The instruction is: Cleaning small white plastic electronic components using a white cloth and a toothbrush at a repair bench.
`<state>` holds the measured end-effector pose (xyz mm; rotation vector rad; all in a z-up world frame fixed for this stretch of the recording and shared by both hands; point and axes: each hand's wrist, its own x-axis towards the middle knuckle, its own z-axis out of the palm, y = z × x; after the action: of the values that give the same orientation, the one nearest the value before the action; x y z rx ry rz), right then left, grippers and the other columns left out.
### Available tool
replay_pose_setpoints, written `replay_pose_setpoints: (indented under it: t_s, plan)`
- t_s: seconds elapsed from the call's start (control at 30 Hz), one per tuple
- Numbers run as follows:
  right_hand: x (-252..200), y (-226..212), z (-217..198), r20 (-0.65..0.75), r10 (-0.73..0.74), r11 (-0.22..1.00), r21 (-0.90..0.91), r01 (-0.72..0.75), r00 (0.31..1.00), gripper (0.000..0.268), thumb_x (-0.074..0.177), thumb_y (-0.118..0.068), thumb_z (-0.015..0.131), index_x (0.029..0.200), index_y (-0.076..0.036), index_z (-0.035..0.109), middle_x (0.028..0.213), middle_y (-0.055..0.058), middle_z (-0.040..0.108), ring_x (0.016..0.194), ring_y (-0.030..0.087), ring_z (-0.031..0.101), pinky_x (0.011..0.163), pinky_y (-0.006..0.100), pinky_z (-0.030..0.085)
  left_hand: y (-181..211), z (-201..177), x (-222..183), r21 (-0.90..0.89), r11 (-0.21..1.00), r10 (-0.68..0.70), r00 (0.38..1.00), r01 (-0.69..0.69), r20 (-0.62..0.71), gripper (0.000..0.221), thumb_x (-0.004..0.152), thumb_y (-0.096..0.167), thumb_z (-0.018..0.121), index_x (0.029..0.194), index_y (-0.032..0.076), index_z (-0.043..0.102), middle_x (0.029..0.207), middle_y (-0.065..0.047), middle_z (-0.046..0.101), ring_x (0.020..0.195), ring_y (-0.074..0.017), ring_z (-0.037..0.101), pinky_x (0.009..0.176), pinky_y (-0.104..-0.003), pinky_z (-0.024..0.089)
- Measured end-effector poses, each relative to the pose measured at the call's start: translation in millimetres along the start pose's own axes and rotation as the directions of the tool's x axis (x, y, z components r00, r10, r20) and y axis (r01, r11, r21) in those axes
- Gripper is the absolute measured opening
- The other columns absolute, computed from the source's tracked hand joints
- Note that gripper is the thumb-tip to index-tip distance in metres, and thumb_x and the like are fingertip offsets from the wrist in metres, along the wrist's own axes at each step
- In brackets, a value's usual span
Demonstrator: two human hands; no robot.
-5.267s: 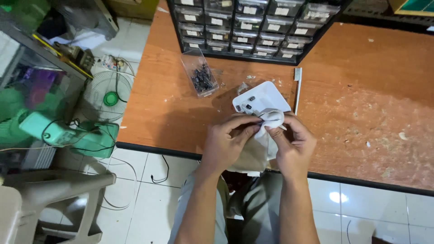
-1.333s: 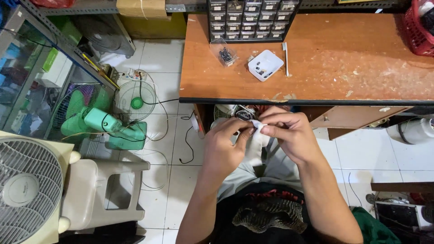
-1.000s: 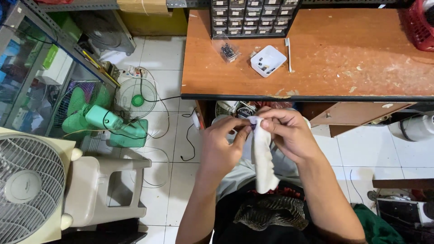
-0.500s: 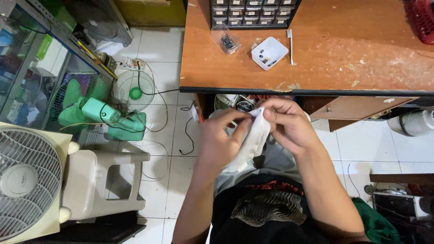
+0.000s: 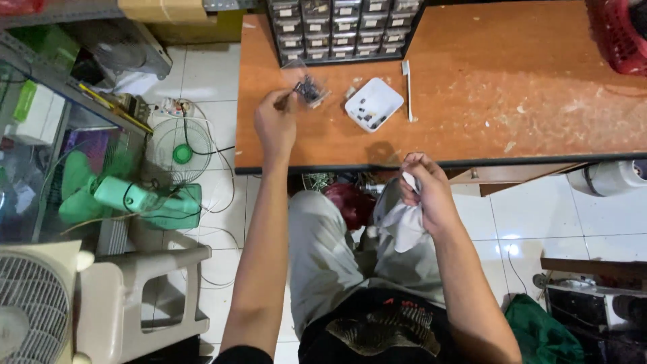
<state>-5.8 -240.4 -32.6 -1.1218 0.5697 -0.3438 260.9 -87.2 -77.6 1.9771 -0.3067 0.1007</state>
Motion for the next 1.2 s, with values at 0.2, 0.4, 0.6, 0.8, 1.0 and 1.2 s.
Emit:
replay_pose_setpoints:
  t_s: [0.2, 0.4, 0.6, 0.8, 1.0, 1.2]
  plan:
    - [84.6, 15.2, -47.1, -0.227, -0.111, 0.969, -0.240, 0.055, 0.967, 0.003, 0.094, -0.009, 0.059, 0.096, -0.011, 0.061, 0.074, 0.003, 0.045, 0.053, 0.009, 0.043, 0.046, 0.021, 0.028, -31.6, 55.9, 52.3, 0.286, 0.957, 0.052, 0.998, -0.044, -0.020, 0.021, 0.083, 0.020, 0.086, 0.100, 0.011, 0.076, 0.093, -0.011, 0.070, 0.096, -0.0339, 0.071, 0.086, -0.045, 0.058]
    - [178.8, 52.8, -91.8, -0.157, -0.352, 0.573, -0.816, 0.080, 0.923, 0.047, 0.092, -0.034, 0.081, 0.120, -0.003, 0.060, 0.109, 0.025, 0.065, 0.106, 0.045, 0.067, 0.090, 0.052, 0.053, -22.8, 119.0, 7.6, 0.400, 0.699, 0.433, 0.796, -0.592, 0.423, 0.031, 0.088, 0.030, 0.074, 0.119, 0.025, 0.072, 0.114, 0.001, 0.069, 0.114, -0.0256, 0.065, 0.103, -0.042, 0.051]
    - [233.7, 90.6, -111.6, -0.137, -0.374, 0.317, -0.948, -0.013, 0.917, 0.020, 0.091, -0.024, 0.073, 0.106, -0.011, 0.069, 0.103, 0.016, 0.069, 0.099, 0.043, 0.070, 0.085, 0.052, 0.057, -38.6, 192.9, 7.4, 0.457, 0.577, 0.086, 0.606, -0.677, 0.790, 0.025, 0.080, 0.035, 0.071, 0.104, 0.028, 0.072, 0.114, 0.011, 0.063, 0.111, -0.0208, 0.064, 0.098, -0.061, 0.048]
    - [216.3, 79.0, -119.0, -0.245, -0.312, 0.562, -0.826, -0.029, 0.918, 0.017, 0.093, -0.023, 0.067, 0.108, -0.015, 0.068, 0.091, 0.015, 0.070, 0.090, 0.040, 0.070, 0.077, 0.048, 0.053, -12.7, 180.5, 19.6, 0.430, 0.685, -0.009, 0.583, -0.589, 0.812, 0.015, 0.083, 0.010, 0.074, 0.097, 0.014, 0.075, 0.099, -0.003, 0.076, 0.099, -0.0297, 0.075, 0.084, -0.049, 0.060]
    - [189.8, 49.8, -108.9, -0.231, -0.281, 0.807, -0.581, 0.100, 0.931, 0.034, 0.090, -0.002, 0.054, 0.119, 0.000, 0.071, 0.056, 0.006, 0.053, 0.052, 0.016, 0.053, 0.056, 0.027, 0.044, 3.1, 152.4, 19.7, 0.435, 0.742, -0.034, 0.620, -0.510, 0.784, 0.006, 0.094, 0.023, 0.068, 0.095, 0.021, 0.073, 0.106, 0.005, 0.073, 0.109, -0.0241, 0.072, 0.090, -0.044, 0.059]
    - [196.4, 60.1, -114.3, -0.204, -0.333, 0.751, -0.647, 0.129, 0.920, 0.008, 0.097, -0.011, 0.072, 0.101, -0.005, 0.076, 0.064, 0.007, 0.064, 0.055, 0.012, 0.057, 0.053, 0.025, 0.043, -8.3, 169.6, 5.0, 0.288, 0.595, 0.196, 0.482, -0.750, 0.854, 0.021, 0.082, 0.025, 0.077, 0.103, 0.022, 0.075, 0.101, 0.004, 0.066, 0.109, -0.0186, 0.064, 0.089, -0.037, 0.058]
